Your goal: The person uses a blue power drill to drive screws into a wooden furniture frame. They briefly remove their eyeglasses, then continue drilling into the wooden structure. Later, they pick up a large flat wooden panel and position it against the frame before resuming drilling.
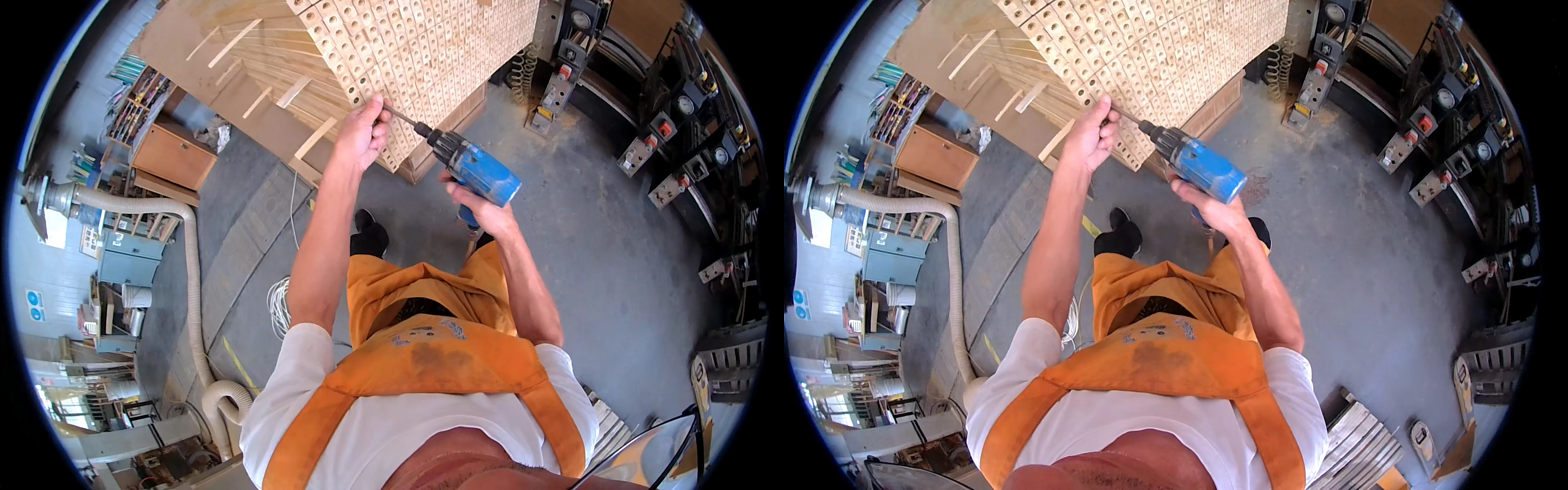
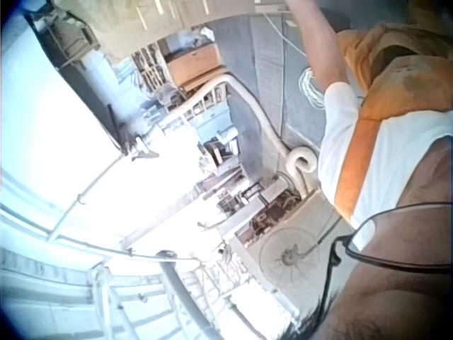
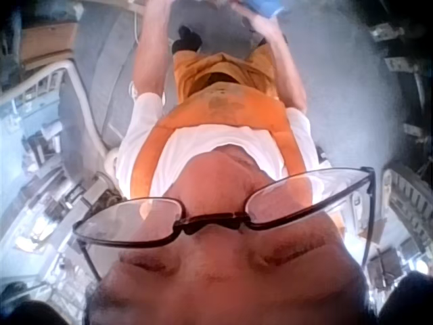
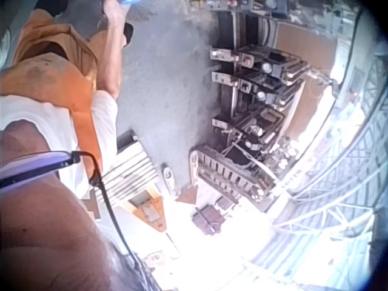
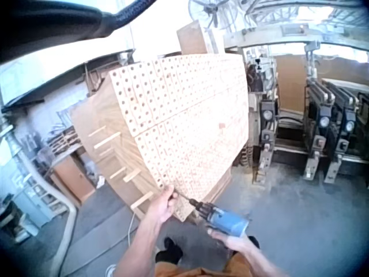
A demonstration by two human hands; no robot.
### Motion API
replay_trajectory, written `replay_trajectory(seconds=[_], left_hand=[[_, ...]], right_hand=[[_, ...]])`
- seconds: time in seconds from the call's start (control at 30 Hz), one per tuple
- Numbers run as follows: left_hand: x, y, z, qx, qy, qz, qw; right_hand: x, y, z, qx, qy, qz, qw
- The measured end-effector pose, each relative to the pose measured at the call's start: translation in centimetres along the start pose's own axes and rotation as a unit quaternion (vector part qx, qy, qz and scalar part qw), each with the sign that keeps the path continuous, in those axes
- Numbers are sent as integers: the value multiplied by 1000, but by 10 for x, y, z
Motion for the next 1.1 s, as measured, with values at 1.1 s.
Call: replay_trajectory(seconds=[1.1], left_hand=[[174,22,-116,2,187,-157,970]], right_hand=[[5,-14,39,-1,32,78,996]])
Point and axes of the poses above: each hand's wrist, its own z-axis towards the middle knuckle, its own y-axis out of the back of the hand, x = y × z, the point moved 8 cm from there along z, towards the middle knuckle, and after that the axes turned 14 degrees about x, right-handed, at the moved point
